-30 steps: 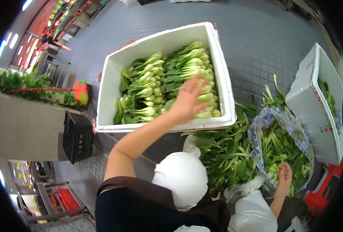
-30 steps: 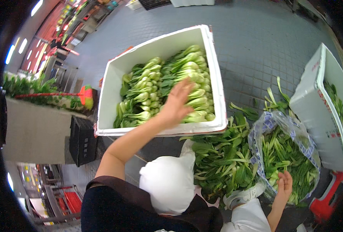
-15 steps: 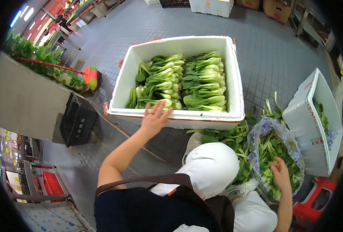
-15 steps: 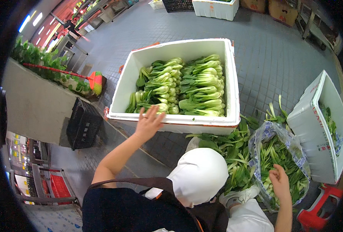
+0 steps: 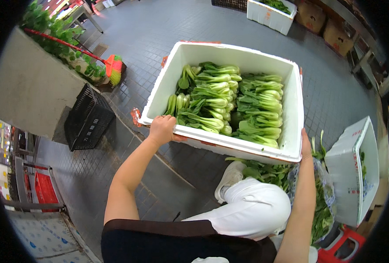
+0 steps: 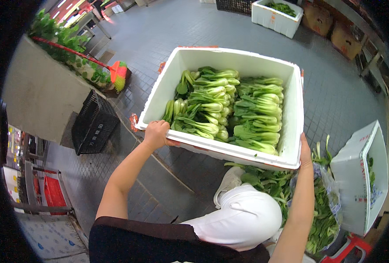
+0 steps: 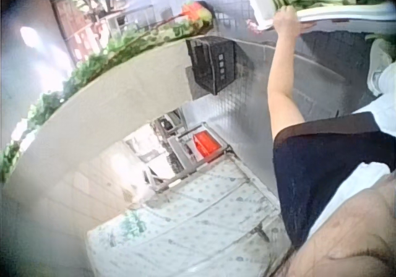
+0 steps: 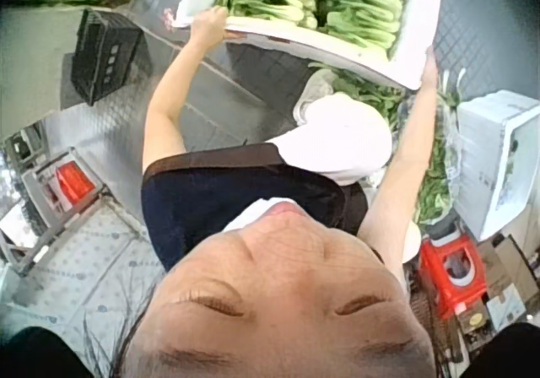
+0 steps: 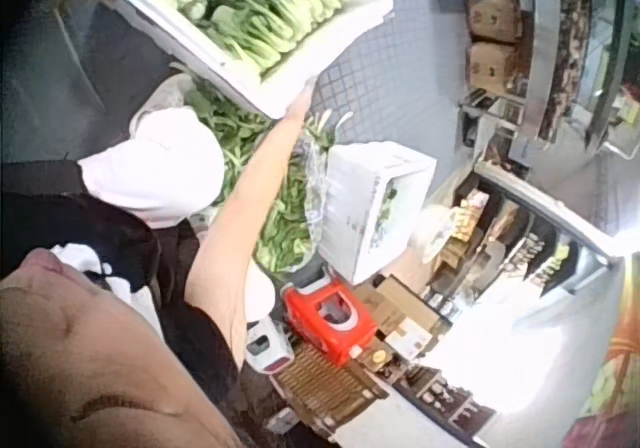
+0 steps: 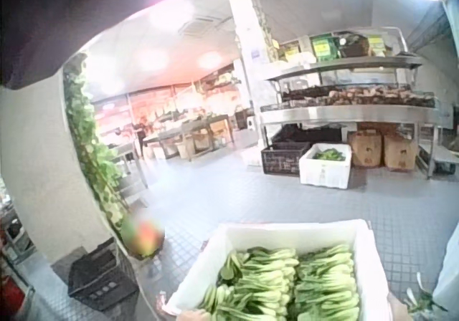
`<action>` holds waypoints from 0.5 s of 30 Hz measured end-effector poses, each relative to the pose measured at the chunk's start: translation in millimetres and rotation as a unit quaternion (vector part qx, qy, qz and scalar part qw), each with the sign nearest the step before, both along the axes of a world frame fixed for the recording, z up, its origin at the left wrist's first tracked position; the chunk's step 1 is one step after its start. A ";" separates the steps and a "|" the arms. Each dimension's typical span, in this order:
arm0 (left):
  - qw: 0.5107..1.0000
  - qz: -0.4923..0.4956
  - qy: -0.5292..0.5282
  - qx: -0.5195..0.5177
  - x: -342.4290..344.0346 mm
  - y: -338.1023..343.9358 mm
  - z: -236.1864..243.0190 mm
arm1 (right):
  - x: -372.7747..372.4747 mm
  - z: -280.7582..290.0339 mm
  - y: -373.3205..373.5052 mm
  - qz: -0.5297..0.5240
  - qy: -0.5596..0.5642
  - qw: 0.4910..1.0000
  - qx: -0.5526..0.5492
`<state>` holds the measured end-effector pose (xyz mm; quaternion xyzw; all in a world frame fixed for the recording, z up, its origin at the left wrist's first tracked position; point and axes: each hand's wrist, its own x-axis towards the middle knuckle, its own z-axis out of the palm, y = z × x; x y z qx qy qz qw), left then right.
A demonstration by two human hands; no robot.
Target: The person sits on the floor and repeatedly picks up bok choy from a large plastic bag, removes outer leaves by hand, and places the cleaned vegetables into a white styrofoam box. The process continues throughout the clip with discarded leaves accumulating on the floor.
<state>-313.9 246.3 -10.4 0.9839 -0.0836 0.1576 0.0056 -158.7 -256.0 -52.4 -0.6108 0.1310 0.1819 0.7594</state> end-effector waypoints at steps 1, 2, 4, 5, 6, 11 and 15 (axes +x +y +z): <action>1.000 -0.012 0.002 0.010 4.2 -9.3 5.0 | -5.7 -1.6 -10.9 0.003 0.023 0.993 0.118; 1.000 0.002 0.011 0.013 8.8 -18.4 11.9 | -11.1 -1.8 -18.1 0.000 0.032 0.991 0.129; 1.000 -0.019 0.001 -0.003 8.2 -14.1 7.3 | -18.3 -10.7 -14.7 -0.022 0.051 0.995 0.081; 0.999 0.008 0.036 -0.014 6.1 -15.1 3.8 | -23.5 -12.6 -16.2 -0.038 0.082 0.991 0.103; 1.000 0.002 0.012 -0.022 8.7 -24.7 -3.4 | -23.3 -28.7 -33.8 -0.040 0.034 0.995 0.080; 1.000 0.017 0.013 -0.001 -8.3 -18.9 -36.4 | -77.9 -9.1 -26.6 0.048 -0.009 0.993 -0.111; 0.996 0.053 0.062 0.030 -11.8 -20.9 -3.1 | -120.4 50.6 -106.0 0.458 0.028 0.850 -0.257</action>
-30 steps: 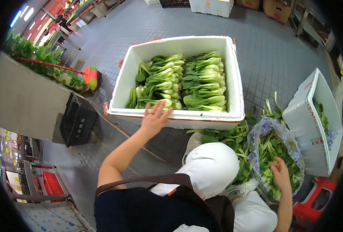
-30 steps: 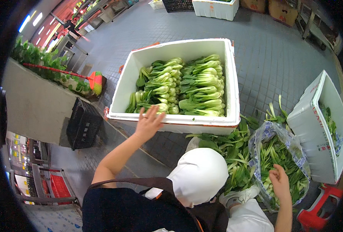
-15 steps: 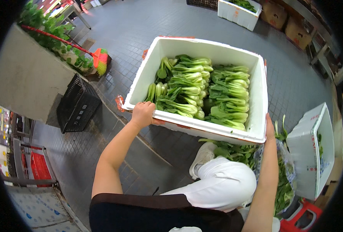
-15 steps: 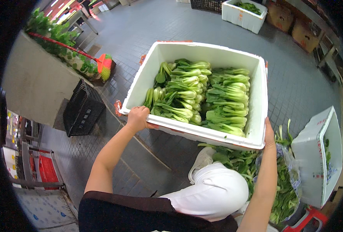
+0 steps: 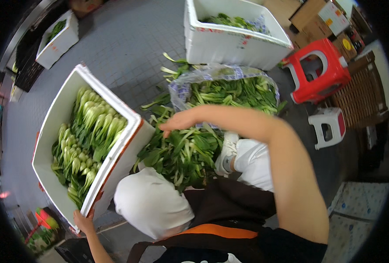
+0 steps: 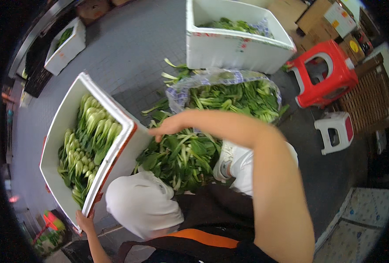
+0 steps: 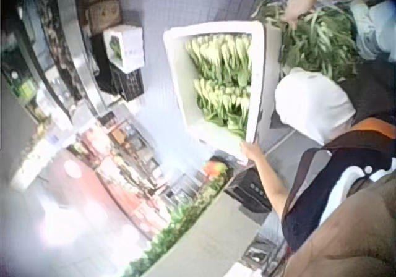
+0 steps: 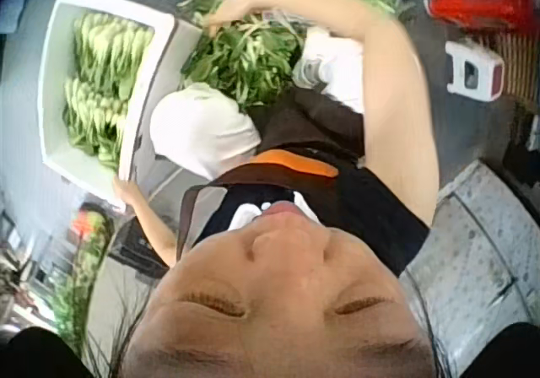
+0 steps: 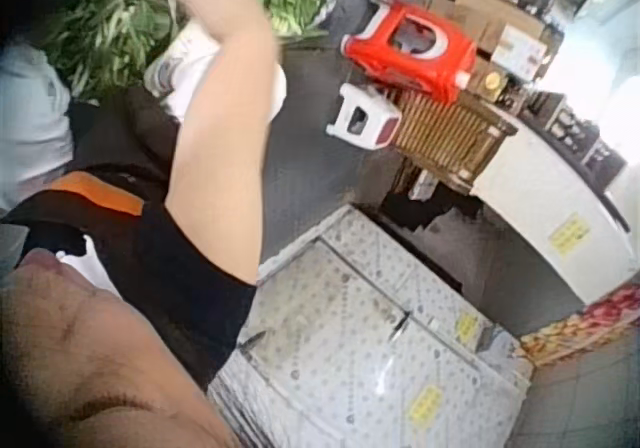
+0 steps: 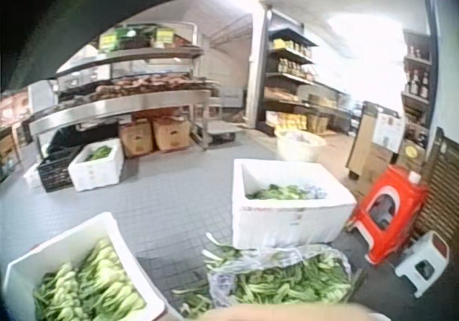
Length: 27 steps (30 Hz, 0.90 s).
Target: The person sits on the floor and repeatedly picks up bok choy from a large plastic bag, removes outer leaves by hand, and places the cleaned vegetables into a white styrofoam box. The process continues throughout the clip with discarded leaves accumulating on the floor.
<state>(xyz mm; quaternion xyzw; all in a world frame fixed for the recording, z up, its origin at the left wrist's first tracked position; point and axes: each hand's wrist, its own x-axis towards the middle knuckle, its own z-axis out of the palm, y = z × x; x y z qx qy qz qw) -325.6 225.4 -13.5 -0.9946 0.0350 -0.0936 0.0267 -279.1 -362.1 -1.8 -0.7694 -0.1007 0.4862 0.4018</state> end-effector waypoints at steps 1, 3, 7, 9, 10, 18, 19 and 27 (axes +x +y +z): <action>0.998 0.025 0.058 -0.016 -0.6 -2.5 8.4 | -15.1 11.5 -28.1 0.043 -0.012 0.998 -0.035; 0.996 0.012 0.093 -0.006 0.9 -4.6 17.4 | -44.4 5.8 -112.5 -0.089 -0.021 0.988 -0.122; 0.976 0.006 0.207 0.072 33.6 -51.8 44.6 | -126.8 -42.7 -260.6 -0.357 -0.248 0.845 -0.311; 0.979 -0.083 0.184 0.037 58.4 -100.5 70.2 | -147.8 -81.6 -276.3 -0.451 -0.192 0.813 -0.316; 0.975 -0.138 0.174 0.000 77.4 -141.0 83.5 | -156.6 -102.7 -277.5 -0.490 -0.168 0.809 -0.278; 0.786 -0.549 0.284 0.009 109.1 -473.1 62.2 | -162.1 -189.8 -246.7 -0.443 -0.176 0.781 -0.405; 0.762 -0.566 0.313 0.006 103.3 -498.1 50.4 | -158.6 -180.2 -251.0 -0.456 -0.156 0.788 -0.383; 0.595 -0.311 0.625 -0.398 6.7 -639.5 -86.3 | -202.9 -118.7 -228.6 -0.706 -0.089 0.686 0.150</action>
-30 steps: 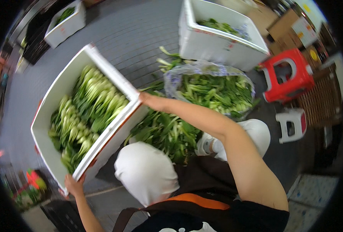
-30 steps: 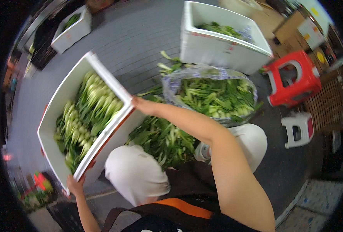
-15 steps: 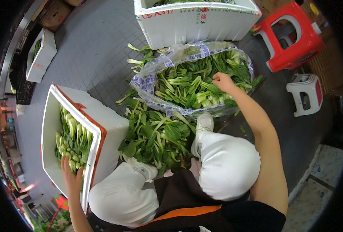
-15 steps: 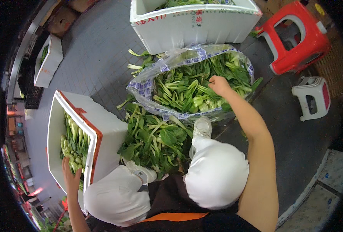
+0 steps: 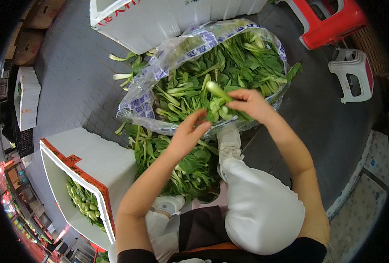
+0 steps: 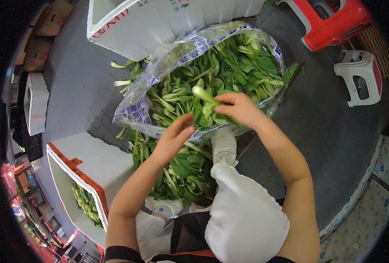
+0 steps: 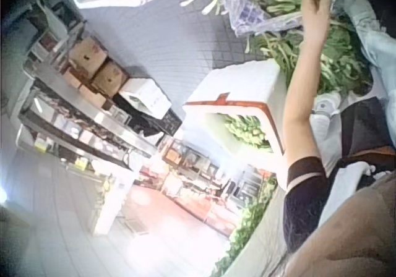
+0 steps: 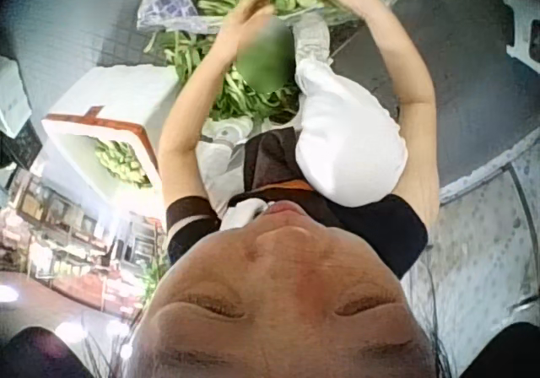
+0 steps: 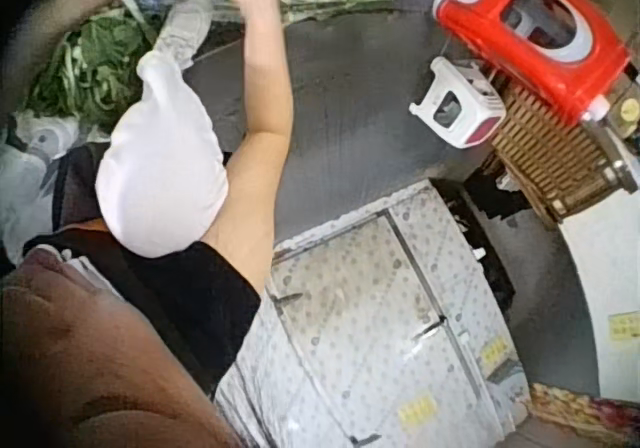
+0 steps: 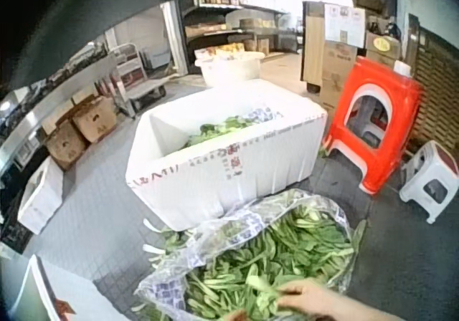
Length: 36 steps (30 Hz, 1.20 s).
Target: The person sits on the floor and repeatedly picks up bok choy from a large plastic bag, removes outer leaves by hand, and places the cleaned vegetables into a white styrofoam box. The process continues throughout the clip with discarded leaves accumulating on the floor.
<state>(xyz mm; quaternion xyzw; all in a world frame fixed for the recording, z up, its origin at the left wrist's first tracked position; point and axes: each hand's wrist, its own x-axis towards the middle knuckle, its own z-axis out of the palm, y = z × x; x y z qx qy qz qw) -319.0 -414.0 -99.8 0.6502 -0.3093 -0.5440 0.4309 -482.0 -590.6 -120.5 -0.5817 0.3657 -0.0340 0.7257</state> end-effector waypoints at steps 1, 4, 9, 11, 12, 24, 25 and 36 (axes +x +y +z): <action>0.992 0.079 0.101 -0.016 -13.9 -11.6 -6.7 | 2.4 -2.5 14.2 0.013 -0.033 0.998 0.043; 0.951 0.177 0.252 0.019 -10.9 -14.5 -10.9 | 16.2 9.2 45.2 0.176 0.007 0.982 -0.076; 0.966 0.186 0.162 0.083 45.3 19.2 -2.6 | 57.8 -61.6 11.6 -0.074 0.103 0.953 -0.274; 0.973 0.158 0.103 0.134 61.9 29.5 -3.8 | 89.5 -76.9 -0.7 -0.035 0.196 0.934 -0.297; 0.972 0.154 0.108 0.138 60.5 28.9 -4.9 | 95.6 -94.8 -3.6 -0.017 0.224 0.915 -0.335; 0.964 0.180 0.194 0.021 29.9 11.3 -20.9 | 54.8 -27.3 37.9 0.008 -0.091 0.992 0.091; 0.976 0.144 0.163 0.036 24.6 10.6 -18.8 | 55.4 -29.1 51.5 0.011 -0.117 0.988 0.104; 0.943 -0.140 0.198 0.226 83.0 85.3 -9.8 | 114.3 -60.9 71.3 0.224 -0.044 0.826 -0.516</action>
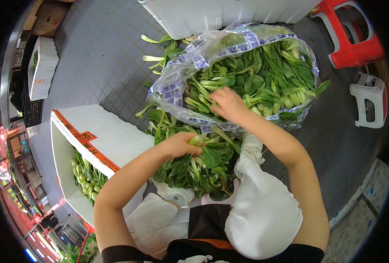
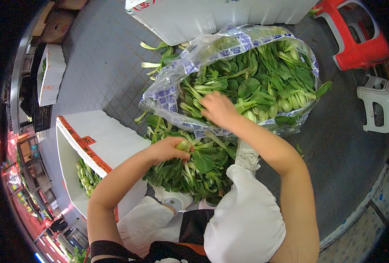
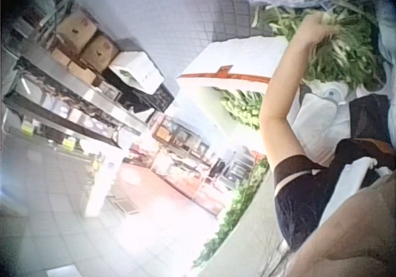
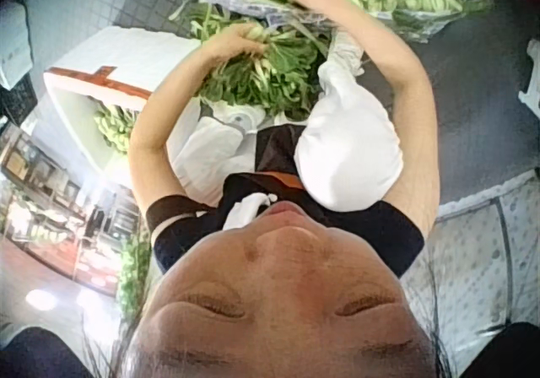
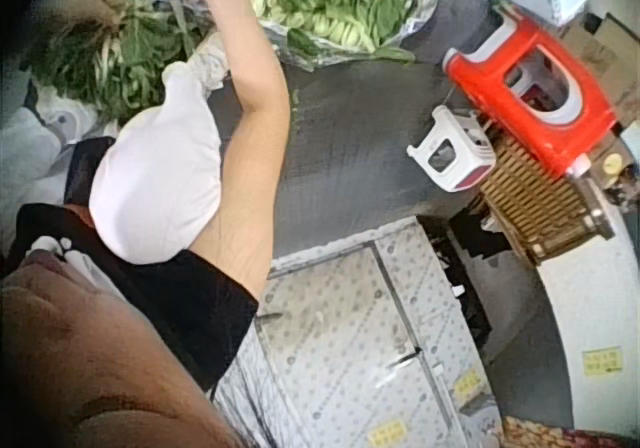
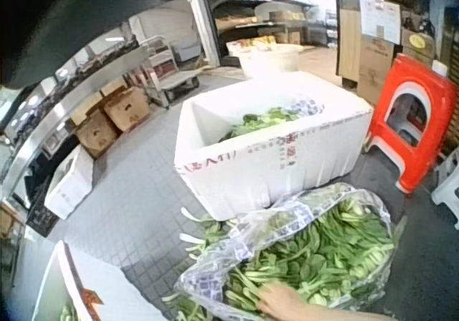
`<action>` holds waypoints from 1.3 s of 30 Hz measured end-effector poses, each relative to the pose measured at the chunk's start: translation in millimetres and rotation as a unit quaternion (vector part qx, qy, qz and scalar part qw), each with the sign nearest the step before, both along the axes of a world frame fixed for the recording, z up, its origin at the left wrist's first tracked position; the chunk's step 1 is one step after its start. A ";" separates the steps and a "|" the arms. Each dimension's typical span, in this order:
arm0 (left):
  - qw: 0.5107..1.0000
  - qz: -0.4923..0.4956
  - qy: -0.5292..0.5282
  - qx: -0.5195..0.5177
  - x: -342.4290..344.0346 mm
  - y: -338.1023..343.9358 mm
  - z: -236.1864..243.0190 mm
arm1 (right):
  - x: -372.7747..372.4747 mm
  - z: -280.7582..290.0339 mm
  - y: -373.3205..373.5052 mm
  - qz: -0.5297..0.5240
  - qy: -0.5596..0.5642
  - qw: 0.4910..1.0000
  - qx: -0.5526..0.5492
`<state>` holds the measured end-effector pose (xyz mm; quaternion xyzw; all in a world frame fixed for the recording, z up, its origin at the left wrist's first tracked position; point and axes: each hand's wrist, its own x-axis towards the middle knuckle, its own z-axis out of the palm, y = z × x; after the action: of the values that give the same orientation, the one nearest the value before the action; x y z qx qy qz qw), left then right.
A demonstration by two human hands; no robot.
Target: The person sits on the floor and repeatedly picks up bok choy from a large plastic bag, removes outer leaves by hand, and places the cleaned vegetables into a white styrofoam box. The process continues throughout the clip with discarded leaves accumulating on the floor.
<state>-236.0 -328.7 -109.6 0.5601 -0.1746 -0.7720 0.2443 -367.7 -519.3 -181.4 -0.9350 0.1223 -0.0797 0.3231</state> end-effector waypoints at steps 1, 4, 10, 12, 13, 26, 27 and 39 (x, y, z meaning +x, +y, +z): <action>0.999 0.043 0.002 -0.012 4.9 -0.8 -0.8 | 19.0 -3.4 -8.9 -0.012 -0.010 0.997 -0.071; 0.984 0.176 -0.016 -0.016 9.0 -17.2 -0.6 | 33.7 -43.2 -38.4 -0.020 0.104 0.971 -0.214; 0.941 0.322 -0.091 -0.043 9.6 -26.0 12.9 | -4.6 13.7 -37.3 -0.209 0.037 0.921 0.327; 0.931 0.346 -0.096 -0.064 8.6 -25.3 12.7 | -16.9 31.5 -26.0 -0.185 -0.017 0.828 0.530; 0.925 0.360 -0.084 -0.082 8.0 -25.8 11.3 | -21.8 37.2 -20.6 -0.143 -0.014 0.793 0.592; 0.925 0.366 -0.051 -0.092 0.6 -26.0 22.6 | -15.9 55.4 56.4 -0.067 0.086 0.821 0.561; 0.928 0.360 -0.047 -0.087 0.3 -25.7 23.6 | -14.8 61.5 53.9 -0.067 0.111 0.854 0.505; 0.902 -0.306 -0.271 -0.139 14.9 -30.6 40.1 | -35.7 57.0 69.3 0.072 0.029 0.947 0.313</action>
<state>-221.1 -359.3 -69.4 0.6275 -0.5023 -0.5948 0.0145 -403.4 -450.0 -124.4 -0.7950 0.0831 0.0134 0.6008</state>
